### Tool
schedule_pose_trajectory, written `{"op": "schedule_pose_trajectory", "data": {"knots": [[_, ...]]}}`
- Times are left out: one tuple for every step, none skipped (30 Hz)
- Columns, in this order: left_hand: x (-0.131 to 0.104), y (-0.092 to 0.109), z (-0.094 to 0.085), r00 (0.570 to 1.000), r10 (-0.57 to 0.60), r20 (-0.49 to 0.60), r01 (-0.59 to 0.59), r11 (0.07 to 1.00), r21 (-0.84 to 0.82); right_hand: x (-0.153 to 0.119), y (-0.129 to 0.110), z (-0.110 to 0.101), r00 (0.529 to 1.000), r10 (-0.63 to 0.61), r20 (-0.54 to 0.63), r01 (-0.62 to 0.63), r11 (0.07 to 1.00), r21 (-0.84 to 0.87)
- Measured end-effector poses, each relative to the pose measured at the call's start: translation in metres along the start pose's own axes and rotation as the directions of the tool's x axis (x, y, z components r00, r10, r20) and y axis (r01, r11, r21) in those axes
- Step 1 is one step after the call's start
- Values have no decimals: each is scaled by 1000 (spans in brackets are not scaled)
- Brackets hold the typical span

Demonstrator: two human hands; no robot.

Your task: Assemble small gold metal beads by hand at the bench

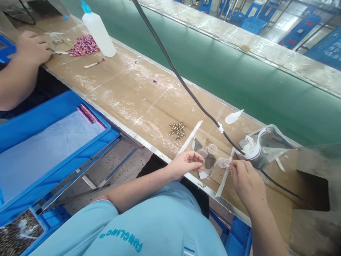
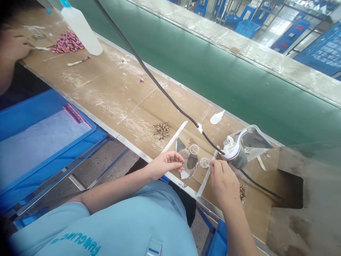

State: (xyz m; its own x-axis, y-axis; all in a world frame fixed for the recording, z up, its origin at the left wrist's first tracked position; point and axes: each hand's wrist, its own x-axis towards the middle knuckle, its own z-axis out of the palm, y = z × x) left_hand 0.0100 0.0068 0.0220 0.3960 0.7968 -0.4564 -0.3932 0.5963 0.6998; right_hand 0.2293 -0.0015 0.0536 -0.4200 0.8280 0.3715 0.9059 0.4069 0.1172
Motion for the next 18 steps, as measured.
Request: {"op": "schedule_pose_trajectory", "data": {"knots": [[0,0,2,1000,0,11,0,1000,3,1,0,0,1000,-9,6,9,1000,-5],[1,-1,3,1000,-2,24,2,1000,8,1,0,0,1000,-20,10,20,1000,-11],[2,-3,3,999,-5,36,4,1000,15,2,0,-1,999,-32,14,32,999,-18],[2,-4,3,999,-7,46,6,1000,22,2,0,-1,999,-44,18,44,999,-27],[3,-6,2,998,-11,54,9,1000,28,3,0,-2,998,-56,22,57,998,-34],[4,-8,1,998,-12,60,11,1000,28,4,0,-2,997,-67,27,68,997,-37],[4,-9,0,998,-11,65,9,1000,24,4,-1,-2,997,-75,31,76,996,-39],[5,-10,-2,997,-7,71,6,1000,17,4,-1,-3,996,-79,35,81,996,-40],[5,-11,-3,997,-3,79,2,1000,10,5,-1,-3,996,-86,36,87,995,-41],[5,-12,-5,996,2,86,-3,1000,3,5,-1,-3,995,-93,36,95,994,-44],[5,-13,-6,996,7,92,-7,1000,-2,6,0,-4,994,-102,36,104,993,-51],[5,-13,-6,995,11,98,-11,1000,-3,6,0,-4,993,-113,36,115,992,-60],[5,-13,-7,995,14,101,-13,1000,-3,6,1,-4,992,-122,38,125,990,-68],[5,-13,-6,995,14,102,-14,1000,-3,6,1,-4,991,-129,39,131,989,-73],[5,-13,-6,995,15,101,-15,1000,-4,6,1,-5,991,-127,41,129,989,-69],[5,-13,-6,995,16,100,-16,1000,-7,6,1,-6,993,-110,43,113,992,-58],[6,-13,-6,995,18,102,-17,1000,-12,5,1,-6,996,-82,40,83,996,-37],[6,-13,-5,994,20,106,-18,1000,-20,4,0,-7,998,-43,34,43,999,-4]]}}
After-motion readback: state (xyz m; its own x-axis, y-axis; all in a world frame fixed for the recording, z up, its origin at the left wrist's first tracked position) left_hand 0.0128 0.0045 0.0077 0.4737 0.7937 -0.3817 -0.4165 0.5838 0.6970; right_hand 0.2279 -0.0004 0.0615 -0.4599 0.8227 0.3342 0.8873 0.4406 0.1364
